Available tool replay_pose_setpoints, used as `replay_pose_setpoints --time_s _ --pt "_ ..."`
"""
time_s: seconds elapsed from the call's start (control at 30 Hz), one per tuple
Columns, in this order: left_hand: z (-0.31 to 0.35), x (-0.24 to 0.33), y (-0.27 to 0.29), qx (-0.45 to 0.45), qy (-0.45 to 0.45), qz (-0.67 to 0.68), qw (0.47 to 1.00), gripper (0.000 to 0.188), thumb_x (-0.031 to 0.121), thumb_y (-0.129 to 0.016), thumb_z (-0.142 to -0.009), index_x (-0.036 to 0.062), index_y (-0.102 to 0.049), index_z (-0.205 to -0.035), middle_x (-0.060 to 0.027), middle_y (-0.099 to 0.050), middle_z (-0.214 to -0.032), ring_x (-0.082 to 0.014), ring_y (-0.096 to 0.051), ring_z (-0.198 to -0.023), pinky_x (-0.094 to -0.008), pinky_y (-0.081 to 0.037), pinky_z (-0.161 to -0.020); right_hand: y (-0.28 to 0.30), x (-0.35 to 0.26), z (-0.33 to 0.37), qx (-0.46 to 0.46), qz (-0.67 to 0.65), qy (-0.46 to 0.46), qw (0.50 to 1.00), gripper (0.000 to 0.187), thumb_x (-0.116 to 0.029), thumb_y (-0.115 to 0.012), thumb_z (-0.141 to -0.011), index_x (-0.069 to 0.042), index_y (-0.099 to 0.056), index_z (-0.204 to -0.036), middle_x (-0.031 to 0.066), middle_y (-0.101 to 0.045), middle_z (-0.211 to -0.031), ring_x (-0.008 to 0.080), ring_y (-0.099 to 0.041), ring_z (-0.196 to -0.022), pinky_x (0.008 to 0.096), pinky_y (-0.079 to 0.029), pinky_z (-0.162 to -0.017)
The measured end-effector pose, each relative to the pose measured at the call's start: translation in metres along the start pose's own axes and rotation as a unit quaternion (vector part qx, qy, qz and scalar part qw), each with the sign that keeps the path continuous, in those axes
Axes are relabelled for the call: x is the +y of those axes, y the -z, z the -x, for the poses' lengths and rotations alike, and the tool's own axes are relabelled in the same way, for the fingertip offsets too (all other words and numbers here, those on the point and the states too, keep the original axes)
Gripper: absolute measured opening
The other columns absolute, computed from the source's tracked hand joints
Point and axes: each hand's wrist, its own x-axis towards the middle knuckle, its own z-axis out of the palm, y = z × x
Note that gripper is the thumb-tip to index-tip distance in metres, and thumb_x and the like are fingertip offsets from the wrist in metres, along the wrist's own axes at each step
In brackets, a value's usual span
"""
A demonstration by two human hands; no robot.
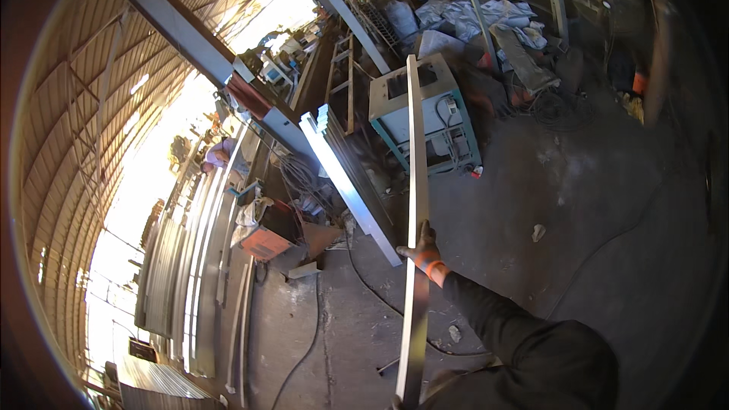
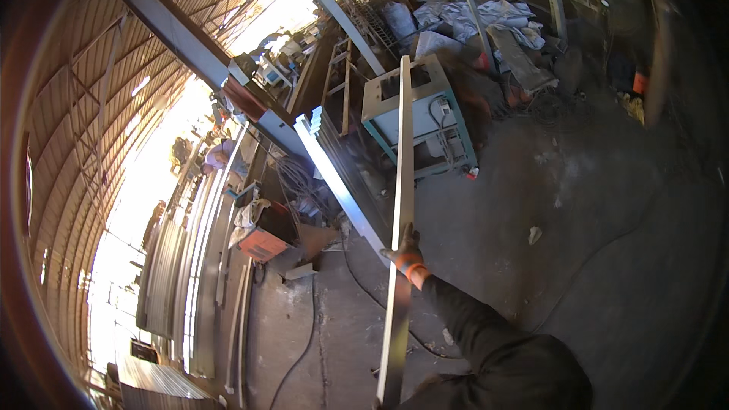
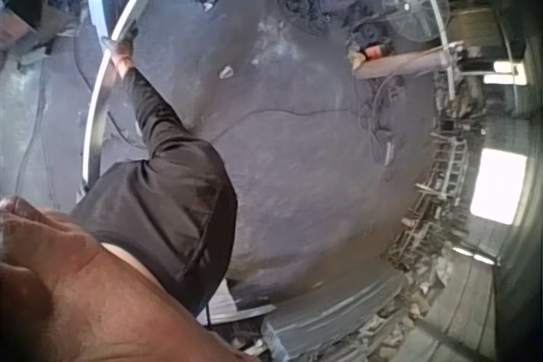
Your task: The person repeatedly feeds long metal profiles through a bench-mounted grinding machine, flipping each piece to treat both sides. After finishing each profile, the person stacks it with others nearby. The process is repeated for several profiles throughout the clip.
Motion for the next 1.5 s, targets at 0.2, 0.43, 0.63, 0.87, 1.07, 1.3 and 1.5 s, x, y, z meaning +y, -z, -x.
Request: replay_pose_setpoints --time_s 0.2,0.43,0.63,0.87,1.07,1.3,1.5 --pt "-0.069 0.042 0.006 -0.004 0.033 0.037 0.999 0.065 0.054 -0.089 -0.097 0.0054 -0.071 -0.137 -0.0218 -0.084 -0.119 -0.0398 -0.080 -0.112 -0.0512 -0.062 -0.098 -0.025 0.027 -0.119 -0.184 -0.647 -0.245 0.699 0.068 -0.014 -0.089 -0.096 -0.005 -0.062 -0.157 0.0225 -0.077 -0.131 0.0417 -0.079 -0.117 0.0570 -0.068 -0.096" --pt "-0.195 0.030 0.021 -0.014 0.082 0.084 0.993 0.067 0.055 -0.086 -0.098 0.0055 -0.071 -0.141 -0.0220 -0.084 -0.123 -0.0404 -0.080 -0.118 -0.0514 -0.062 -0.101 -0.098 0.065 -0.225 -0.251 -0.655 -0.228 0.675 0.056 -0.018 -0.082 -0.102 -0.004 -0.062 -0.152 0.0240 -0.076 -0.141 0.0459 -0.075 -0.126 0.0594 -0.064 -0.106" --pt "-0.343 0.043 0.054 -0.012 0.062 0.137 0.989 0.068 0.055 -0.085 -0.100 0.0056 -0.070 -0.144 -0.0222 -0.084 -0.126 -0.0410 -0.080 -0.122 -0.0516 -0.062 -0.104 -0.144 0.049 -0.397 0.022 -0.067 0.013 0.997 0.121 -0.025 -0.101 -0.082 -0.003 -0.033 -0.181 0.0300 -0.048 -0.177 0.0440 -0.054 -0.159 0.0465 -0.052 -0.125" --pt "-0.498 0.155 0.071 -0.053 0.007 0.239 0.970 0.057 0.051 -0.066 -0.116 0.0084 -0.071 -0.154 -0.0257 -0.083 -0.129 -0.0445 -0.079 -0.126 -0.0507 -0.062 -0.107 -0.151 -0.037 -0.603 0.041 0.425 -0.045 0.903 0.106 -0.045 -0.081 -0.096 -0.012 -0.032 -0.184 0.0270 -0.044 -0.172 0.0480 -0.051 -0.156 0.0551 -0.055 -0.117" --pt "-0.641 0.305 0.116 -0.033 -0.027 0.196 0.980 0.056 0.054 -0.062 -0.118 0.0087 -0.073 -0.149 -0.0303 -0.081 -0.127 -0.0483 -0.077 -0.125 -0.0525 -0.060 -0.104 -0.133 -0.055 -0.788 0.050 0.519 0.056 0.851 0.093 -0.037 -0.071 -0.097 -0.001 -0.041 -0.177 0.0211 -0.033 -0.187 0.0449 -0.034 -0.170 0.0637 -0.026 -0.138" --pt "-0.857 0.503 0.086 -0.044 -0.016 0.207 0.977 0.062 0.057 -0.059 -0.120 0.0065 -0.072 -0.152 -0.0295 -0.080 -0.135 -0.0440 -0.078 -0.129 -0.0481 -0.060 -0.107 -0.097 -0.034 -1.079 0.037 0.458 0.125 0.880 0.080 -0.026 -0.057 -0.104 0.002 -0.041 -0.177 0.0245 -0.040 -0.185 0.0450 -0.032 -0.173 0.0628 -0.017 -0.143" --pt "-0.992 0.609 0.075 -0.089 0.010 0.290 0.953 0.065 0.056 -0.063 -0.119 0.0024 -0.069 -0.156 -0.0226 -0.081 -0.139 -0.0298 -0.076 -0.131 -0.0409 -0.057 -0.112 -0.084 -0.018 -1.260 0.080 0.449 0.197 0.868 0.078 -0.023 -0.054 -0.104 0.001 -0.041 -0.176 0.0264 -0.044 -0.182 0.0449 -0.035 -0.172 0.0619 -0.018 -0.143"
